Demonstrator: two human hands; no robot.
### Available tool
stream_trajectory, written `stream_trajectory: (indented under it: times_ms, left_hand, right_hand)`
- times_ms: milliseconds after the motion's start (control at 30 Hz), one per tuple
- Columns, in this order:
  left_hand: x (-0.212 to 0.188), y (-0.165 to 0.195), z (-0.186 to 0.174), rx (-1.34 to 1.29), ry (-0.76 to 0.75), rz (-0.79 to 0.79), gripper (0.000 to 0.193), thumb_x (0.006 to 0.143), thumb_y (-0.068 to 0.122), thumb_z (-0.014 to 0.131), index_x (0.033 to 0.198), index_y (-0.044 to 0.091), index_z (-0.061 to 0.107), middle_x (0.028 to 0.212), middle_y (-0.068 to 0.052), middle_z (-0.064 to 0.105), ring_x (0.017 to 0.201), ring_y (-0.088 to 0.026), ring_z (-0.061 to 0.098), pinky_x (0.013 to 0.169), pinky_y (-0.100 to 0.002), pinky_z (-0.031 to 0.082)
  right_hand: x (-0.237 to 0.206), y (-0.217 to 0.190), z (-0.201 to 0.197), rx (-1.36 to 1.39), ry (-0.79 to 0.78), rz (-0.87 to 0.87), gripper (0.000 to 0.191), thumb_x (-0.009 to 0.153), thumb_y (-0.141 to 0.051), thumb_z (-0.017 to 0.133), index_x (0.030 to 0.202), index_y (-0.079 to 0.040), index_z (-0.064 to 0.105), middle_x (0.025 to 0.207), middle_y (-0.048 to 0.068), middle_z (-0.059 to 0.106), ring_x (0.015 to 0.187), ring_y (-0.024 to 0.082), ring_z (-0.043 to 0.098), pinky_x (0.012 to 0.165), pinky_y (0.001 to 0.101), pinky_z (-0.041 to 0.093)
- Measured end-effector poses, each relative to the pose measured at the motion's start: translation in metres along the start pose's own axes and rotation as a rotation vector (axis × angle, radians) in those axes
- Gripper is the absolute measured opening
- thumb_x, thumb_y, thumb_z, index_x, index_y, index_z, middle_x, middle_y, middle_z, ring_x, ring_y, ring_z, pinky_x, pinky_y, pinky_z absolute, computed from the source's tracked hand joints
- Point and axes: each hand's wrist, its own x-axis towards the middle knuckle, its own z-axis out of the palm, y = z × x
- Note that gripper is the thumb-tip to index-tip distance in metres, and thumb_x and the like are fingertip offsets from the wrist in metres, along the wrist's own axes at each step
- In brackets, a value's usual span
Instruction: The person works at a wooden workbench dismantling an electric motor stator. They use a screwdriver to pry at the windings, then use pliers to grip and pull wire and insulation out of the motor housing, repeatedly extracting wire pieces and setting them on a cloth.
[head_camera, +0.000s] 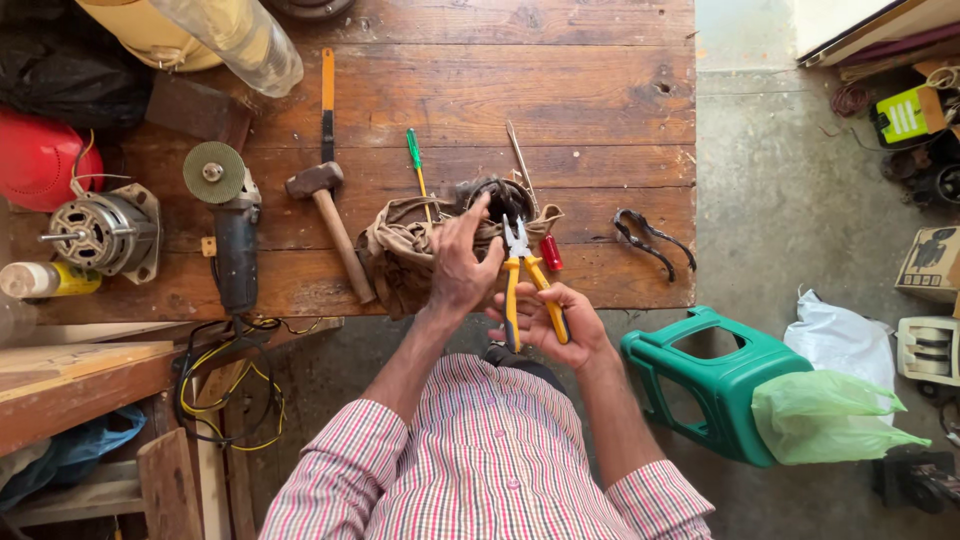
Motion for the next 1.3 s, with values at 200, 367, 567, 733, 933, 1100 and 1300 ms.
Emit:
stream_trajectory:
  times_ms: [200, 367, 567, 733, 933, 1100, 1300]
  left_hand:
    - [0.025, 0.036, 0.033, 0.091, -0.171, 0.142, 0.062, 0.101, 0.03, 0.05, 0.153, -0.003, 0.04, 0.146, -0.016, 0.052, 0.139, -0.027, 0.044, 0.113, -0.054, 0.031]
    - [0.03, 0.068, 0.067, 0.736, -0.811, 0.325, 0.066, 0.099, 0.039, 0.042, 0.149, -0.004, 0.035, 0.157, -0.017, 0.035, 0.148, -0.028, 0.024, 0.115, -0.068, 0.008]
    - [0.025, 0.06, 0.049, 0.459, -0.61, 0.465, 0.064, 0.082, 0.031, 0.062, 0.139, 0.001, 0.054, 0.156, -0.02, 0.044, 0.15, -0.03, 0.032, 0.119, -0.062, 0.009]
    - [-0.012, -0.013, 0.002, -0.229, 0.402, -0.503, 0.047, 0.093, 0.019, 0.07, 0.134, 0.004, 0.055, 0.106, -0.01, 0.074, 0.096, -0.023, 0.071, 0.1, -0.035, 0.058]
    - [0.003, -0.104, -0.009, -1.059, 0.651, -1.27, 0.083, 0.081, 0.007, 0.075, 0.15, 0.017, 0.03, 0.115, -0.007, 0.062, 0.096, -0.023, 0.066, 0.08, -0.045, 0.061]
    - [0.025, -0.087, -0.021, -0.577, 0.297, -0.454, 0.042, 0.092, 0.02, 0.07, 0.129, 0.005, 0.058, 0.114, -0.01, 0.069, 0.102, -0.023, 0.068, 0.088, -0.044, 0.059]
    - [0.097, -0.054, -0.027, 0.197, -0.108, 0.34, 0.03, 0.094, 0.041, 0.069, 0.113, 0.018, 0.064, 0.124, -0.016, 0.064, 0.117, -0.035, 0.058, 0.099, -0.049, 0.048]
  right_hand:
    - [0.012, 0.012, -0.017, 0.18, -0.182, 0.038, 0.034, 0.105, -0.026, 0.054, 0.116, 0.005, 0.065, 0.117, 0.026, 0.068, 0.108, 0.04, 0.065, 0.097, 0.0521, 0.052]
    - [0.017, 0.021, -0.039, -0.003, 0.111, -0.137, 0.053, 0.102, -0.05, 0.051, 0.12, -0.002, 0.065, 0.11, 0.016, 0.073, 0.095, 0.029, 0.07, 0.079, 0.043, 0.058]
    - [0.026, 0.025, -0.046, -0.058, 0.108, -0.088, 0.049, 0.108, -0.05, 0.052, 0.121, -0.004, 0.064, 0.111, 0.015, 0.069, 0.097, 0.028, 0.067, 0.083, 0.0427, 0.057]
    - [0.013, 0.012, 0.001, 0.075, 0.003, 0.12, 0.04, 0.102, -0.034, 0.053, 0.122, 0.0, 0.061, 0.098, 0.015, 0.063, 0.089, 0.025, 0.061, 0.083, 0.0395, 0.054]
    - [0.013, 0.011, 0.06, 0.063, -0.102, 0.201, 0.037, 0.094, -0.036, 0.058, 0.113, -0.005, 0.059, 0.082, 0.008, 0.056, 0.071, 0.02, 0.053, 0.068, 0.0334, 0.047]
    - [0.01, -0.01, 0.074, -0.211, 0.292, 0.27, 0.044, 0.091, -0.047, 0.057, 0.107, -0.007, 0.062, 0.07, 0.004, 0.051, 0.057, 0.015, 0.047, 0.053, 0.0304, 0.041]
    - [0.016, -0.029, 0.066, -0.91, 0.6, 0.26, 0.041, 0.092, -0.043, 0.057, 0.097, -0.005, 0.07, 0.064, 0.002, 0.05, 0.052, 0.016, 0.049, 0.048, 0.032, 0.041]
